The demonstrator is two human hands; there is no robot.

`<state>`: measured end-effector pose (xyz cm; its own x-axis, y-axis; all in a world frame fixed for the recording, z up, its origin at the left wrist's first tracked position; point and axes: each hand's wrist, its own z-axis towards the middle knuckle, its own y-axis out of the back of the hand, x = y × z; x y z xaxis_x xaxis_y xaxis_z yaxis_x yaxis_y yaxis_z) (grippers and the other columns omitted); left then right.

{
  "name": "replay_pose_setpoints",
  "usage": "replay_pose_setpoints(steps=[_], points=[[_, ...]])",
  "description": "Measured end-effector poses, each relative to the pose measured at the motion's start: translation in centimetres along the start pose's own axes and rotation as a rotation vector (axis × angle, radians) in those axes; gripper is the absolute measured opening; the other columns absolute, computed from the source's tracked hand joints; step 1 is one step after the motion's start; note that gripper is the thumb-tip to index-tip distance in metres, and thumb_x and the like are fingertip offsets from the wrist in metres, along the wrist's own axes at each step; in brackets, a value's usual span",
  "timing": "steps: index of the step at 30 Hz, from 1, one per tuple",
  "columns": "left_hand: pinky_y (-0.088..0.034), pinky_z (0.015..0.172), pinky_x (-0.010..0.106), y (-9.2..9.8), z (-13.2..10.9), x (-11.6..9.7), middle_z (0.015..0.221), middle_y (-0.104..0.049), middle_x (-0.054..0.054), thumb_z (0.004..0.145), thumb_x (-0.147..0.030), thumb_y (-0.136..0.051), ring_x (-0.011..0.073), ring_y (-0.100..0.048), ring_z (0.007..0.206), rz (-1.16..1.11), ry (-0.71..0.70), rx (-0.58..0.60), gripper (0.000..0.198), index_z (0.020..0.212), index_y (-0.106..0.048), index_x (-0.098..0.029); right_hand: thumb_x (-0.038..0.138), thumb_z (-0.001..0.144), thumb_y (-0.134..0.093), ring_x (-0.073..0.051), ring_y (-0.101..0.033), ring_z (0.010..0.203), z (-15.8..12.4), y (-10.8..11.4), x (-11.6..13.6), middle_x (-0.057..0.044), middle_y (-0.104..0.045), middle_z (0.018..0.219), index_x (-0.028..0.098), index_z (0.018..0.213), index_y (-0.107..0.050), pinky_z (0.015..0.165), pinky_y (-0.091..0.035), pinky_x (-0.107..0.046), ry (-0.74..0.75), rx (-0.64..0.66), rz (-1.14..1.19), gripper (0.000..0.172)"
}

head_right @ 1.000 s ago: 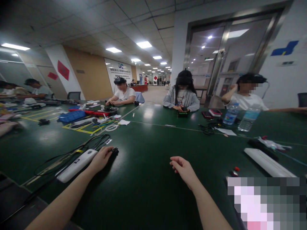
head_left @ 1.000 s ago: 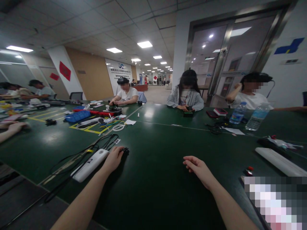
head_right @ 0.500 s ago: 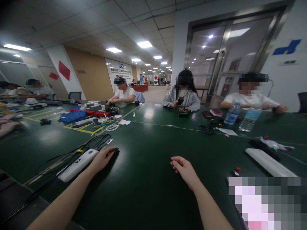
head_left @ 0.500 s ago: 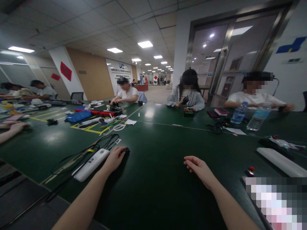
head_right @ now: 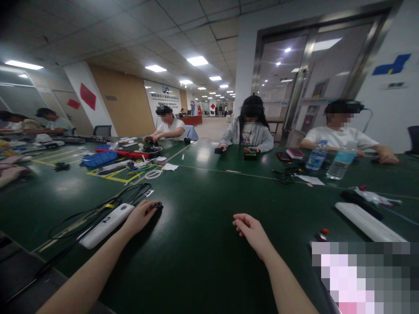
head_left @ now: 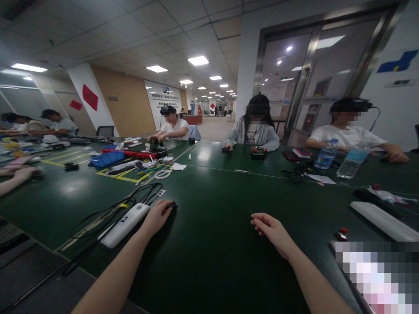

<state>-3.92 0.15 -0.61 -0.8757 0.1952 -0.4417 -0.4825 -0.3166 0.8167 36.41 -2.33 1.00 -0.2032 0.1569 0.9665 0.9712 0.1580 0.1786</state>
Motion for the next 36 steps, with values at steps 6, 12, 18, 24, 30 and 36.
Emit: replay_pose_setpoints(steps=[6,12,18,24,30,36], points=[[-0.046,0.070,0.028,0.06,0.03,-0.26,0.095,-0.054,0.005,0.077,-0.034,-0.041,0.0139,-0.056,0.071,0.006,0.013,-0.015,0.032,0.099,-0.056,-0.016,0.032,0.074,-0.052,-0.018,-0.054,0.079,0.00,-0.08,0.09,-0.005,-0.060,0.092,0.021,0.098,-0.058,0.070,-0.044,-0.032,0.007,0.001,0.005,0.027],[-0.046,0.068,0.028,-0.06,0.06,-0.22,0.093,-0.053,0.005,0.078,-0.034,-0.040,0.0127,-0.054,0.066,0.023,0.009,-0.001,0.032,0.100,-0.056,-0.016,0.032,0.073,-0.053,-0.018,-0.054,0.079,0.11,-0.03,-0.12,-0.005,-0.061,0.092,0.021,0.098,-0.058,0.070,-0.044,-0.032,0.016,0.001,0.008,0.027],[-0.045,0.073,0.027,-0.15,0.08,0.09,0.094,-0.052,0.005,0.078,-0.031,-0.040,0.0142,-0.055,0.075,0.005,-0.029,0.011,0.032,0.102,-0.055,-0.018,0.033,0.073,-0.053,-0.018,-0.054,0.079,0.31,0.09,-0.46,-0.005,-0.061,0.092,0.022,0.098,-0.058,0.070,-0.044,-0.033,0.026,0.005,0.017,0.028],[-0.046,0.067,0.026,-0.22,0.09,-0.03,0.093,-0.054,0.004,0.076,-0.033,-0.041,0.0123,-0.055,0.065,0.006,-0.002,-0.001,0.031,0.099,-0.056,-0.018,0.033,0.073,-0.053,-0.017,-0.054,0.078,0.17,-0.06,-0.26,-0.005,-0.061,0.092,0.021,0.098,-0.058,0.070,-0.044,-0.032,0.021,0.000,0.018,0.028],[-0.045,0.071,0.027,-0.15,-0.04,-0.43,0.094,-0.053,0.005,0.077,-0.031,-0.039,0.0138,-0.055,0.072,0.013,-0.029,-0.007,0.030,0.098,-0.055,-0.017,0.033,0.072,-0.054,-0.017,-0.054,0.076,-0.03,-0.25,0.02,-0.004,-0.061,0.089,0.021,0.096,-0.059,0.068,-0.045,-0.031,0.021,-0.011,0.026,0.027],[-0.045,0.076,0.029,-0.20,-0.08,-0.55,0.095,-0.051,0.005,0.078,-0.029,-0.038,0.0147,-0.055,0.077,0.032,-0.040,0.016,0.029,0.099,-0.054,-0.018,0.031,0.072,-0.054,-0.017,-0.054,0.077,-0.20,-0.22,0.30,-0.004,-0.061,0.088,0.021,0.095,-0.059,0.069,-0.045,-0.031,0.011,-0.014,0.032,0.026]])
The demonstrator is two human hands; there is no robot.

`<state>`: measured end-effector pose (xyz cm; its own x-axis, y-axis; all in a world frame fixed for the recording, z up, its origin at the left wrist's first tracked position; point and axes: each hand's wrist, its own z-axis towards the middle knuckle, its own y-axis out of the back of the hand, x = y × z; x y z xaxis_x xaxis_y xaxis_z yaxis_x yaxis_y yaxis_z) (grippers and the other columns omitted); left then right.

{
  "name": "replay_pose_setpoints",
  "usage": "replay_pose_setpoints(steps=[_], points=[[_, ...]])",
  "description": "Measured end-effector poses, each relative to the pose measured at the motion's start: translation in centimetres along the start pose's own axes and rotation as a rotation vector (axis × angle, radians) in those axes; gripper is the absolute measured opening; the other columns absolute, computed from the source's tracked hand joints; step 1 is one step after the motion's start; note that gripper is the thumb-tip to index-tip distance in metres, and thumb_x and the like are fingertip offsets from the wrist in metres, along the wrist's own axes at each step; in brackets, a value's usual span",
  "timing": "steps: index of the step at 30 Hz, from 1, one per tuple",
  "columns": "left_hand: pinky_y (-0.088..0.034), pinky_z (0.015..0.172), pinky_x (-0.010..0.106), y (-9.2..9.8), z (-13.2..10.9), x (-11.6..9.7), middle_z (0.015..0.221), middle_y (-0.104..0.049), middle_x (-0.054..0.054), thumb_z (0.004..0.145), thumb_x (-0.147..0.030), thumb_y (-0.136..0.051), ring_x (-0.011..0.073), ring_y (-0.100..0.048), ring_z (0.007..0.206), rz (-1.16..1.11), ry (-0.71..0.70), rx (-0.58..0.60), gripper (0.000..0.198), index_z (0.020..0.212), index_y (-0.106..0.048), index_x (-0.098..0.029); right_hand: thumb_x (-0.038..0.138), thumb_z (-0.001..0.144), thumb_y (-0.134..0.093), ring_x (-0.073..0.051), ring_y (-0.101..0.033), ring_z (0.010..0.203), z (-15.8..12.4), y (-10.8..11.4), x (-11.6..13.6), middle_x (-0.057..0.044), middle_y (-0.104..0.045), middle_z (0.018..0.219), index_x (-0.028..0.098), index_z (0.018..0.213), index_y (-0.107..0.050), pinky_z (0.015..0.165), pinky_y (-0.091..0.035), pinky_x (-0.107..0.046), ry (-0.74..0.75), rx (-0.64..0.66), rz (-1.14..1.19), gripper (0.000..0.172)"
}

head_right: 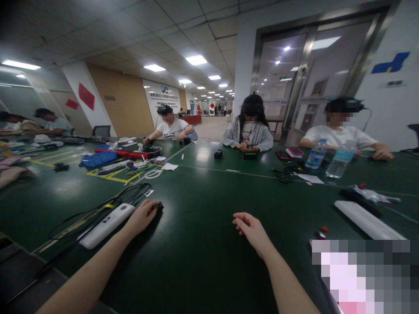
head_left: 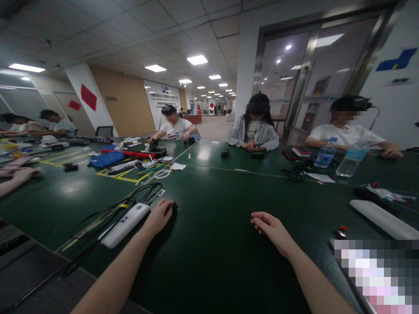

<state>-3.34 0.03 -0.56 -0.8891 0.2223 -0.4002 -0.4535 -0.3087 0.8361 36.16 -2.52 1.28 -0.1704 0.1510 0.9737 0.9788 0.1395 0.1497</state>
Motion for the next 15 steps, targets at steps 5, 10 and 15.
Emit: replay_pose_setpoints(steps=[5,10,15], points=[[-0.043,0.083,0.031,-0.13,0.04,0.19,0.095,-0.051,0.006,0.078,-0.029,-0.038,0.0174,-0.054,0.087,0.019,-0.036,-0.004,0.029,0.099,-0.055,-0.018,0.032,0.072,-0.053,-0.018,-0.054,0.077,-0.04,-0.04,0.10,-0.004,-0.061,0.090,0.021,0.096,-0.059,0.069,-0.044,-0.031,0.001,0.008,-0.010,0.027],[-0.043,0.083,0.030,-0.22,0.07,0.49,0.095,-0.051,0.006,0.078,-0.028,-0.038,0.0171,-0.054,0.086,0.042,-0.033,-0.010,0.029,0.100,-0.055,-0.017,0.031,0.074,-0.052,-0.017,-0.054,0.078,0.01,0.00,0.00,-0.005,-0.060,0.092,0.021,0.097,-0.058,0.069,-0.045,-0.031,-0.010,0.003,-0.028,0.027],[-0.044,0.080,0.030,-0.03,0.04,0.70,0.094,-0.050,0.006,0.079,-0.027,-0.037,0.0162,-0.055,0.082,0.045,-0.023,-0.001,0.030,0.101,-0.054,-0.016,0.034,0.074,-0.052,-0.018,-0.054,0.080,0.31,0.25,-0.53,-0.004,-0.060,0.094,0.022,0.099,-0.058,0.071,-0.045,-0.032,0.003,0.020,-0.027,0.029]])
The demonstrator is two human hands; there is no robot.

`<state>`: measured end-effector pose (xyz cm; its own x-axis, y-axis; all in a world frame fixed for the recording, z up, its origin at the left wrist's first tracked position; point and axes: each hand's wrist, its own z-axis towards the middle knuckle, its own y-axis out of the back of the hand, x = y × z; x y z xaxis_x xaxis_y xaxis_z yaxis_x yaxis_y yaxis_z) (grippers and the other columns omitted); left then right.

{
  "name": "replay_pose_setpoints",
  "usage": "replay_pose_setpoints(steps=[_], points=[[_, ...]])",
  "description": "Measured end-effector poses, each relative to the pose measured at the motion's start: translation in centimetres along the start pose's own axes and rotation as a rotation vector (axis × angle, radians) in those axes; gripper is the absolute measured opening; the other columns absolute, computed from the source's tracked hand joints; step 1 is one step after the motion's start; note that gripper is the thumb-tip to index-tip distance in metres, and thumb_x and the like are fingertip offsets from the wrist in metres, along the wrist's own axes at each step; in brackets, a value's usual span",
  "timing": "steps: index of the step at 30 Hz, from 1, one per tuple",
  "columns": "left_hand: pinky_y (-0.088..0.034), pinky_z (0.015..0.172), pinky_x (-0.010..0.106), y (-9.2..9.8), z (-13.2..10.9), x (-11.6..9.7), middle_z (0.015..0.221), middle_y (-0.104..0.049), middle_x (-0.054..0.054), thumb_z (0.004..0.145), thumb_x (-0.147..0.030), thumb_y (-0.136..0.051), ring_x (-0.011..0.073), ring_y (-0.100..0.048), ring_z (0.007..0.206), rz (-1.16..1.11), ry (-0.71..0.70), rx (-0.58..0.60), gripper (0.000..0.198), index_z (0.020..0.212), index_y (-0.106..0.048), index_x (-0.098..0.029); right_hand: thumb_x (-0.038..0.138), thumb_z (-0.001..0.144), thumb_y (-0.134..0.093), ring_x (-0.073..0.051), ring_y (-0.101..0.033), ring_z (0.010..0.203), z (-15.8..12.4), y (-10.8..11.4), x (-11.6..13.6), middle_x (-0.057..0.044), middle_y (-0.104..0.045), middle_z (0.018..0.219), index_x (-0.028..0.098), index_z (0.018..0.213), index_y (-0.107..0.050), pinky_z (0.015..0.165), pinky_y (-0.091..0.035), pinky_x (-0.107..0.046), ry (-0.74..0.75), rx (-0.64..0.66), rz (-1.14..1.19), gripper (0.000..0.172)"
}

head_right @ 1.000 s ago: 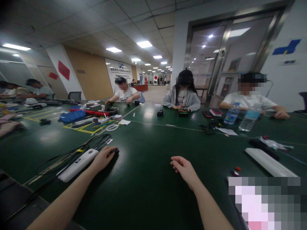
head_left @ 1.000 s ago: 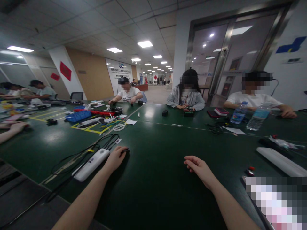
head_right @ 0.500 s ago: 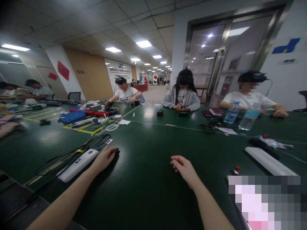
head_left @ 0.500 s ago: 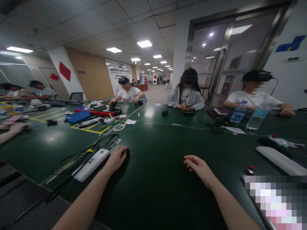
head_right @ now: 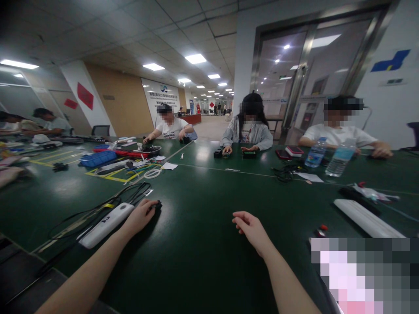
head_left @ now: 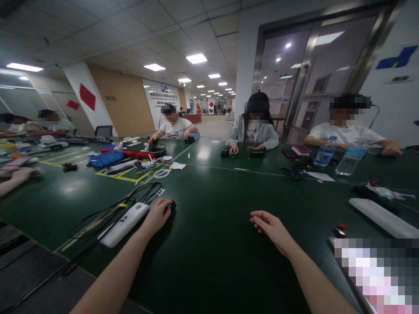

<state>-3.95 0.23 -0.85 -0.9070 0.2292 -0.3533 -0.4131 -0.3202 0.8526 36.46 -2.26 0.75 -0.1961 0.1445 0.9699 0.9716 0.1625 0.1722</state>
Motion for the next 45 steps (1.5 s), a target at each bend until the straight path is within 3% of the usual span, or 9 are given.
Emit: replay_pose_setpoints(steps=[19,31,35,38,41,45], points=[[-0.045,0.075,0.027,-0.1,-0.1,0.2,0.094,-0.050,0.004,0.078,-0.029,-0.038,0.0139,-0.055,0.075,-0.016,0.000,0.028,0.031,0.101,-0.055,-0.019,0.032,0.075,-0.051,-0.018,-0.054,0.080,-0.2,0.0,0.3,-0.004,-0.060,0.094,0.022,0.099,-0.057,0.071,-0.045,-0.032,-0.005,-0.002,-0.010,0.027],[-0.040,0.088,0.036,-1.0,0.0,1.4,0.099,-0.045,0.008,0.071,-0.020,-0.044,0.0203,-0.050,0.093,0.041,0.029,-0.047,0.036,0.105,-0.055,-0.016,0.034,0.074,-0.052,-0.017,-0.054,0.079,0.1,0.0,-0.1,-0.004,-0.061,0.093,0.022,0.099,-0.057,0.070,-0.045,-0.032,0.006,-0.001,-0.010,0.028],[-0.044,0.083,0.035,-1.0,-0.2,1.3,0.105,-0.040,0.008,0.068,-0.016,-0.044,0.0178,-0.053,0.086,0.004,0.061,-0.092,0.043,0.111,-0.049,-0.017,0.035,0.073,-0.052,-0.018,-0.055,0.080,0.0,0.1,-0.1,-0.004,-0.061,0.093,0.022,0.099,-0.058,0.071,-0.045,-0.031,0.000,-0.002,-0.005,0.029],[-0.047,0.077,0.033,-0.8,-0.2,1.3,0.101,-0.041,0.007,0.069,-0.018,-0.044,0.0143,-0.054,0.073,-0.008,0.081,-0.092,0.031,0.098,-0.053,-0.018,0.035,0.074,-0.052,-0.018,-0.054,0.080,0.1,0.1,-0.3,-0.004,-0.060,0.094,0.022,0.099,-0.058,0.071,-0.045,-0.032,0.008,0.006,-0.002,0.029],[-0.045,0.081,0.034,-0.6,-0.1,1.2,0.094,-0.045,0.005,0.071,-0.022,-0.043,0.0171,-0.054,0.080,0.034,0.079,-0.076,0.018,0.079,-0.058,-0.018,0.034,0.075,-0.051,-0.018,-0.054,0.081,0.2,0.1,-0.5,-0.004,-0.060,0.095,0.022,0.100,-0.057,0.072,-0.045,-0.032,0.014,0.014,-0.002,0.029],[-0.045,0.079,0.033,-0.5,0.1,1.3,0.092,-0.048,0.006,0.071,-0.022,-0.042,0.0179,-0.055,0.081,0.042,0.093,-0.067,0.020,0.083,-0.057,-0.017,0.034,0.075,-0.051,-0.017,-0.053,0.080,0.3,0.1,-0.5,-0.004,-0.059,0.095,0.022,0.101,-0.056,0.072,-0.044,-0.032,0.016,0.012,-0.005,0.029]])
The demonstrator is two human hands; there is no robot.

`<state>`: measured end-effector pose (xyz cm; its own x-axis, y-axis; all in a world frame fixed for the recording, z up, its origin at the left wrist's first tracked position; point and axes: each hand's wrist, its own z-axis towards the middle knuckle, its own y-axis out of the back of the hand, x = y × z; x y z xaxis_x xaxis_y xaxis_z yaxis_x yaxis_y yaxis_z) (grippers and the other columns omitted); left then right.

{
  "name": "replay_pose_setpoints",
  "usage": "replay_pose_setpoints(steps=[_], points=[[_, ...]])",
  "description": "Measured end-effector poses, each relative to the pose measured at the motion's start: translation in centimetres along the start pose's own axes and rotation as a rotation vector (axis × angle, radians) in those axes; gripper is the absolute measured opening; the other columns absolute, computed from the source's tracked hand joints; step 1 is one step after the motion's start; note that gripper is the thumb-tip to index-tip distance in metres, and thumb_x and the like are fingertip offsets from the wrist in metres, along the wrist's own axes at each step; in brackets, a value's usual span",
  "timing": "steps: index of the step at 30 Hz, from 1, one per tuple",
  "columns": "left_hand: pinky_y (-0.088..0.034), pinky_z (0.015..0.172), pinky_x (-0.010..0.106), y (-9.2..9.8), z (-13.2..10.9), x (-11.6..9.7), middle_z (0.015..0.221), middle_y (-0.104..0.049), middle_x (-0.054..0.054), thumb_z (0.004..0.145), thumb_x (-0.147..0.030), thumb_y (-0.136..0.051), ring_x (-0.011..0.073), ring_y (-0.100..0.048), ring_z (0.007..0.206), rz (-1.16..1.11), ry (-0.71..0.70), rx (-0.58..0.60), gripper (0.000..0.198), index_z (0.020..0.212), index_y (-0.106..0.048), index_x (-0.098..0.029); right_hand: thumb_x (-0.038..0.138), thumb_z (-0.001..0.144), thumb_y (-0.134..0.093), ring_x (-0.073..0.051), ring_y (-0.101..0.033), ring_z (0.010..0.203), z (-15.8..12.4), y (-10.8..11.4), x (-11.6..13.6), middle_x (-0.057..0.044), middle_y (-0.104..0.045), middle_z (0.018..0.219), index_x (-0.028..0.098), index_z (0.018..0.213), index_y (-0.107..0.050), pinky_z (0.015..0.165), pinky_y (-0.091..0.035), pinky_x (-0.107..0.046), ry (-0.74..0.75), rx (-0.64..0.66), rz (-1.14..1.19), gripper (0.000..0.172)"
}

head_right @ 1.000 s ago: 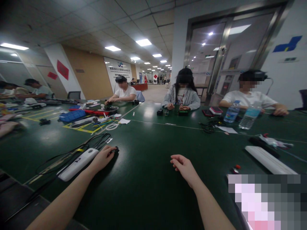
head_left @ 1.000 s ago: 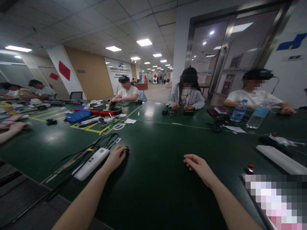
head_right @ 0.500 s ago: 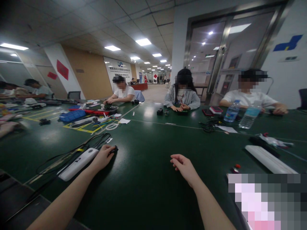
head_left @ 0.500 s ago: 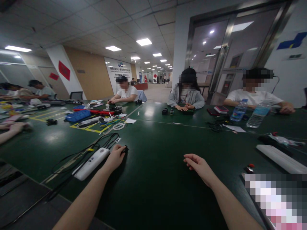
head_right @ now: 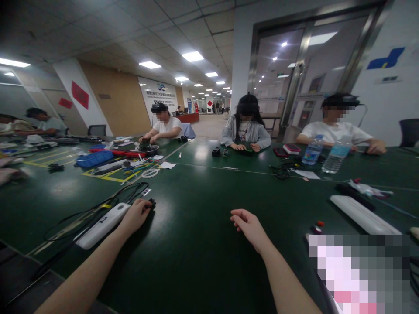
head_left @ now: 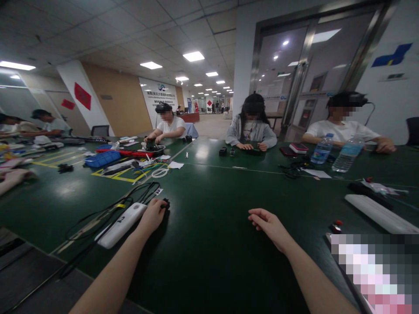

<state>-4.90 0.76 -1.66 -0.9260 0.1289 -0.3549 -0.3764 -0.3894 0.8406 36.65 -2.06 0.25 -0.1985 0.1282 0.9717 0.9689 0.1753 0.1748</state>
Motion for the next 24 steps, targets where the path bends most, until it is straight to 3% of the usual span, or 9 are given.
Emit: replay_pose_setpoints(steps=[7,13,20,24], points=[[-0.047,0.075,0.033,-0.2,0.1,0.8,0.098,-0.046,0.009,0.070,-0.027,-0.042,0.0154,-0.055,0.068,0.049,0.018,-0.028,0.028,0.089,-0.057,-0.015,0.032,0.076,-0.050,-0.016,-0.054,0.078,-0.3,-0.4,0.5,-0.004,-0.060,0.092,0.021,0.097,-0.058,0.069,-0.044,-0.031,0.025,-0.014,0.012,0.024],[-0.045,0.083,0.034,-0.1,0.0,1.0,0.104,-0.046,0.010,0.069,-0.030,-0.041,0.0210,-0.056,0.085,0.157,0.015,-0.025,0.033,0.091,-0.061,-0.015,0.031,0.075,-0.051,-0.016,-0.054,0.077,-0.2,-0.6,0.1,-0.004,-0.060,0.090,0.020,0.097,-0.058,0.067,-0.044,-0.031,0.047,-0.025,0.011,0.025],[-0.043,0.083,0.036,0.3,-0.3,0.1,0.108,-0.043,0.014,0.072,-0.025,-0.037,0.0229,-0.054,0.092,0.158,0.124,-0.026,0.048,0.118,-0.041,-0.011,0.028,0.075,-0.052,-0.016,-0.055,0.077,0.0,-0.5,-0.3,-0.004,-0.061,0.090,0.021,0.095,-0.059,0.067,-0.044,-0.031,0.067,-0.023,0.023,0.023],[-0.044,0.081,0.037,0.1,-0.3,-2.0,0.111,-0.040,0.013,0.074,-0.020,-0.036,0.0208,-0.055,0.086,0.085,0.111,0.010,0.050,0.124,-0.032,-0.014,0.028,0.074,-0.052,-0.016,-0.055,0.076,0.1,-0.6,-0.3,-0.004,-0.061,0.089,0.021,0.094,-0.059,0.067,-0.044,-0.032,0.064,-0.031,0.040,0.023]])
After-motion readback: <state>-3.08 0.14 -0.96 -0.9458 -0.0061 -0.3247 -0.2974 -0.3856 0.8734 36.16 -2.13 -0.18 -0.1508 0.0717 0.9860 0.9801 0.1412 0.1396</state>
